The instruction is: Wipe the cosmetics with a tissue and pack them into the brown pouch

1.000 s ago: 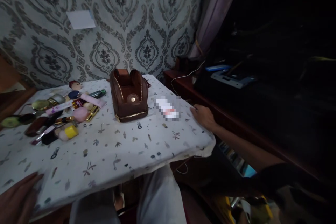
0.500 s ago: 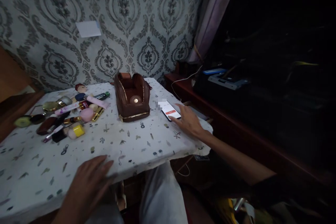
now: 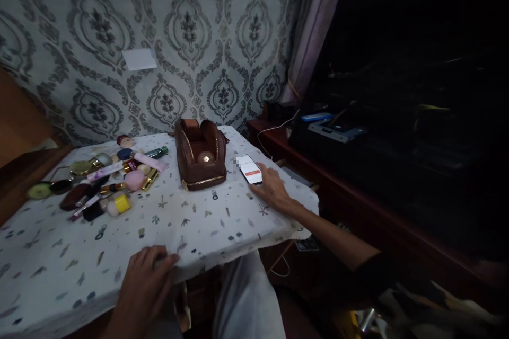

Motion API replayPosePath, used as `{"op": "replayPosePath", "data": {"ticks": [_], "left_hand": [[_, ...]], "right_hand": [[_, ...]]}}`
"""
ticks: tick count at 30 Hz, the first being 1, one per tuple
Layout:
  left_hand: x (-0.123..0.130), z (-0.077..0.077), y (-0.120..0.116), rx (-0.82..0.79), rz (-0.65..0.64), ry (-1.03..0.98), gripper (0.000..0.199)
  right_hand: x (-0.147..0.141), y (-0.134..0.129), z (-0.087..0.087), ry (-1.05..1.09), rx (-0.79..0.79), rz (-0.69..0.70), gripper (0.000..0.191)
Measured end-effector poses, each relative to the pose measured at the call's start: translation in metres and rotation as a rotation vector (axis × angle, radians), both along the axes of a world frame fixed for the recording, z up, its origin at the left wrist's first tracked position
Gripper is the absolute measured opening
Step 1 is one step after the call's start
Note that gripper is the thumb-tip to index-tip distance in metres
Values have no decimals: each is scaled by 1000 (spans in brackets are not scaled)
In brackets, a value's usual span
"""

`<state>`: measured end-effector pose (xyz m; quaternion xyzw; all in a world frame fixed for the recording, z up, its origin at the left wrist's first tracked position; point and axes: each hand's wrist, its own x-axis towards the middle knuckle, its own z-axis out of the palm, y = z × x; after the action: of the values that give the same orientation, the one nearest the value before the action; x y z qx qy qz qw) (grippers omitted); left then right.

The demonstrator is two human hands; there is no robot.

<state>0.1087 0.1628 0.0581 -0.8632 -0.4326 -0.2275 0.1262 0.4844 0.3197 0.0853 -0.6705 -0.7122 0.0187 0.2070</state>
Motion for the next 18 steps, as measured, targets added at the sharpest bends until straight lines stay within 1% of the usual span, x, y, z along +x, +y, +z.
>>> {"op": "replayPosePath", "data": {"ticks": [3,6,9,11,12,13,14,16,18], "left_hand": [[1,1,-1,-10,-3,-12,29],[3,-2,-5,-26,21,-61,29],[6,-4,-10,-49,61,-130,31],[10,3,-15,-84,48,-178,30],[13,11,-18,-124,30,-209,29],[16,23,-22,-178,5,-247,28],[21,38,-27,-249,-30,-292,27],[30,75,-43,-416,-94,-401,30],[39,109,-65,-465,-203,-519,41]], "right_hand": [[-8,14,2,15,-12,-23,71],[-13,23,2,22,-1,-48,67],[-15,23,-3,5,34,-60,63],[-15,15,-7,-1,89,-32,62],[-16,9,-9,8,129,-7,60],[-18,2,-11,25,170,25,59],[-20,-7,-14,47,211,64,56],[-28,-26,-17,98,272,154,51],[-37,-46,-21,140,297,231,48]]}}
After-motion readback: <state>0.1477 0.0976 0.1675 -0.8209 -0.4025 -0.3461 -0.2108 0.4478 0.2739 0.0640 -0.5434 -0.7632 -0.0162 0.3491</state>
